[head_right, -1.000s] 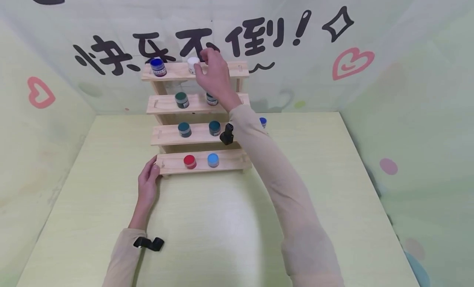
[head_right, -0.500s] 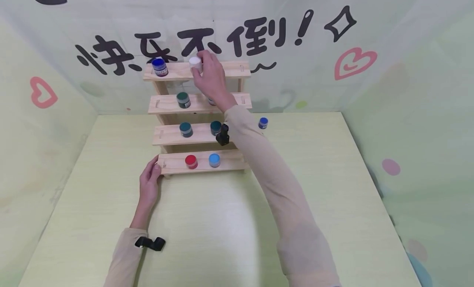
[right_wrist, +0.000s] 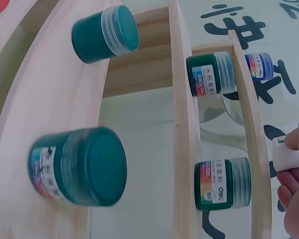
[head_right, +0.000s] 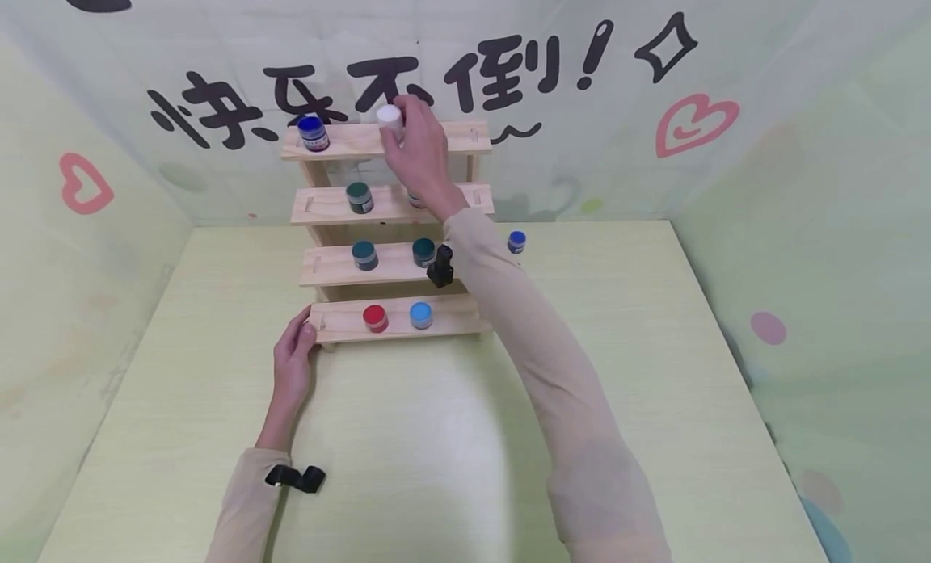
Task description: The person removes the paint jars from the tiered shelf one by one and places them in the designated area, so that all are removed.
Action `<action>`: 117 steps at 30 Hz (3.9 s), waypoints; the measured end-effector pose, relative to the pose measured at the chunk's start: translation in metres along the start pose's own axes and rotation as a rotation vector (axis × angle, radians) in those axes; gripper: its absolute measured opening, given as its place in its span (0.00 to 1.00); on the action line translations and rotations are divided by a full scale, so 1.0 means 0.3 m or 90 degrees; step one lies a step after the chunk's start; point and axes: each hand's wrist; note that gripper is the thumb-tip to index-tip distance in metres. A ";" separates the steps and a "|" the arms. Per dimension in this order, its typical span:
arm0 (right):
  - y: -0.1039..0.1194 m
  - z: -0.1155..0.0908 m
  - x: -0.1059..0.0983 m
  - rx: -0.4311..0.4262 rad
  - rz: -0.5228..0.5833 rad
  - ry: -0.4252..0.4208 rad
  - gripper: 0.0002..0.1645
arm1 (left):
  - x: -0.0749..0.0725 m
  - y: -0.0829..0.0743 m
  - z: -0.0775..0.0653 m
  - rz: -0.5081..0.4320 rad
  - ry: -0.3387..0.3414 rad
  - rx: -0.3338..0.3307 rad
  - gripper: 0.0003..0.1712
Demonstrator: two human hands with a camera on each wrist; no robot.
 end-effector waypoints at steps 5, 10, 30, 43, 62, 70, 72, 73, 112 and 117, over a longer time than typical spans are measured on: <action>-0.016 0.003 -0.030 0.001 -0.002 -0.025 0.23 | 0.004 0.007 -0.002 -0.002 -0.011 0.026 0.29; -0.037 0.002 -0.059 0.005 0.000 -0.045 0.22 | 0.004 0.006 -0.002 0.002 -0.008 0.020 0.29; -0.165 -0.003 -0.175 -0.015 0.050 -0.146 0.21 | 0.006 -0.003 0.000 -0.005 -0.008 -0.003 0.27; -0.237 -0.008 -0.253 -0.015 0.070 -0.206 0.20 | 0.005 -0.003 0.000 -0.001 -0.006 -0.006 0.27; -0.338 -0.012 -0.326 0.035 0.089 -0.265 0.20 | 0.007 -0.008 -0.002 -0.010 -0.007 -0.009 0.27; -0.393 -0.025 -0.349 0.057 0.052 -0.265 0.20 | 0.008 -0.009 -0.001 -0.013 -0.005 -0.010 0.27; -0.404 -0.031 -0.352 0.066 0.050 -0.263 0.20 | 0.008 -0.009 -0.001 -0.012 -0.005 -0.010 0.27; -0.409 -0.034 -0.353 0.073 0.050 -0.262 0.20 | 0.008 -0.008 -0.001 -0.012 -0.005 -0.009 0.27; -0.669 -0.166 -0.344 0.160 0.030 -0.229 0.20 | 0.013 -0.013 -0.002 -0.009 -0.009 -0.013 0.27; -0.691 -0.185 -0.342 0.172 0.037 -0.225 0.21 | 0.014 -0.011 -0.001 -0.007 -0.010 -0.014 0.27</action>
Point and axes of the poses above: each hand's wrist, its own z-axis towards the middle knuckle, its own x-axis out of the palm, y = z × x, and after that the axes turned 12 degrees about x, right-handed
